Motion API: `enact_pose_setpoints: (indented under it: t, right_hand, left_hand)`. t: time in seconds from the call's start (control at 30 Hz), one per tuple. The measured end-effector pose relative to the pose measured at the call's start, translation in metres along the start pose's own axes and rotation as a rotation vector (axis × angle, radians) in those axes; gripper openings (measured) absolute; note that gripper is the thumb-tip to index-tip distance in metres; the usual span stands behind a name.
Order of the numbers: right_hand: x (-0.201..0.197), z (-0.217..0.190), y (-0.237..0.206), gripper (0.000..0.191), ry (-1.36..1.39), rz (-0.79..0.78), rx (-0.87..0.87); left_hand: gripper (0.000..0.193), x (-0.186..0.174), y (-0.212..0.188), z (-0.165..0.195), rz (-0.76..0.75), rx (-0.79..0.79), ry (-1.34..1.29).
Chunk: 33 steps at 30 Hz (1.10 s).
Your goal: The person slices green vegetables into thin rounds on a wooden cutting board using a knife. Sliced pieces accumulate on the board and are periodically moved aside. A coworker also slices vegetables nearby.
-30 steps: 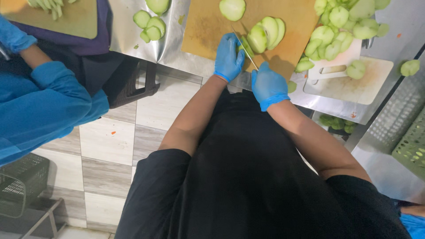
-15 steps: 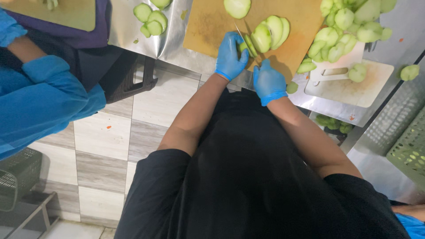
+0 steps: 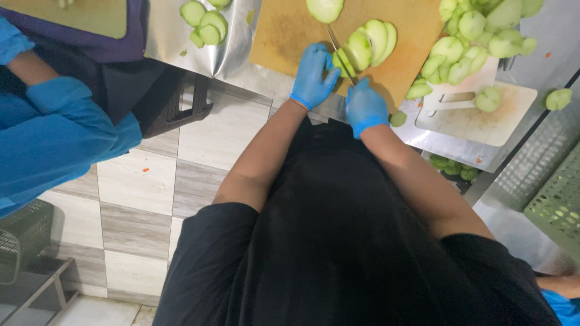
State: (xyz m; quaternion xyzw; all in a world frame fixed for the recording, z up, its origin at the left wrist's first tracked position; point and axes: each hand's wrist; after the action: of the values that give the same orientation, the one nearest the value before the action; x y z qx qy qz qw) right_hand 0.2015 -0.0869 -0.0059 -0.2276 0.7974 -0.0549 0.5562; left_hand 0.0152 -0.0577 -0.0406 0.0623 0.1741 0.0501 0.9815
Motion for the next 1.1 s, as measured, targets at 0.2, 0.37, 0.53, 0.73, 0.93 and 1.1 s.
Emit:
enact_pose_setpoints:
  t: [0.2,0.37,0.53,0.73,0.93,1.1]
  right_hand:
    - [-0.032,0.013,0.003,0.035,0.102,-0.032,-0.169]
    - [-0.052,-0.024,-0.021,0.035,0.002,-0.013,-0.12]
    - [-0.061,-0.048,-0.026,0.034,-0.042,0.003,-0.086]
    - [-0.047,-0.04,-0.019,0.034,-0.046,0.001,-0.061]
    - [-0.003,-0.005,0.005,0.04,-0.011,-0.008,-0.06]
    - [-0.019,0.027,0.02,0.036,0.155,-0.064,-0.255]
  left_hand:
    - [0.028,-0.002,0.002,0.005,-0.035,-0.023,-0.008]
    - [0.027,-0.001,-0.001,0.004,-0.043,-0.044,-0.021]
    - [0.028,0.001,-0.002,0.005,-0.022,-0.012,0.039]
    - [0.033,0.0,-0.002,0.005,-0.036,-0.066,0.002]
    - [0.024,0.002,-0.003,-0.001,0.008,-0.047,-0.038]
    - [0.024,0.002,-0.004,-0.002,0.001,-0.005,-0.039]
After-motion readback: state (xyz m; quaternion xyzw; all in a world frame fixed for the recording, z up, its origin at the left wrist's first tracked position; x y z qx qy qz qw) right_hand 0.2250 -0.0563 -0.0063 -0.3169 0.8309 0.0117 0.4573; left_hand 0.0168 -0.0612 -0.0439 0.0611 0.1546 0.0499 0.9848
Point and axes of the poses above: each hand's wrist, its own y-axis towards the middle knuckle, its own x-axis out of the palm, z = x × y, and after that the axes turned 12 degrees about -x, right-handed
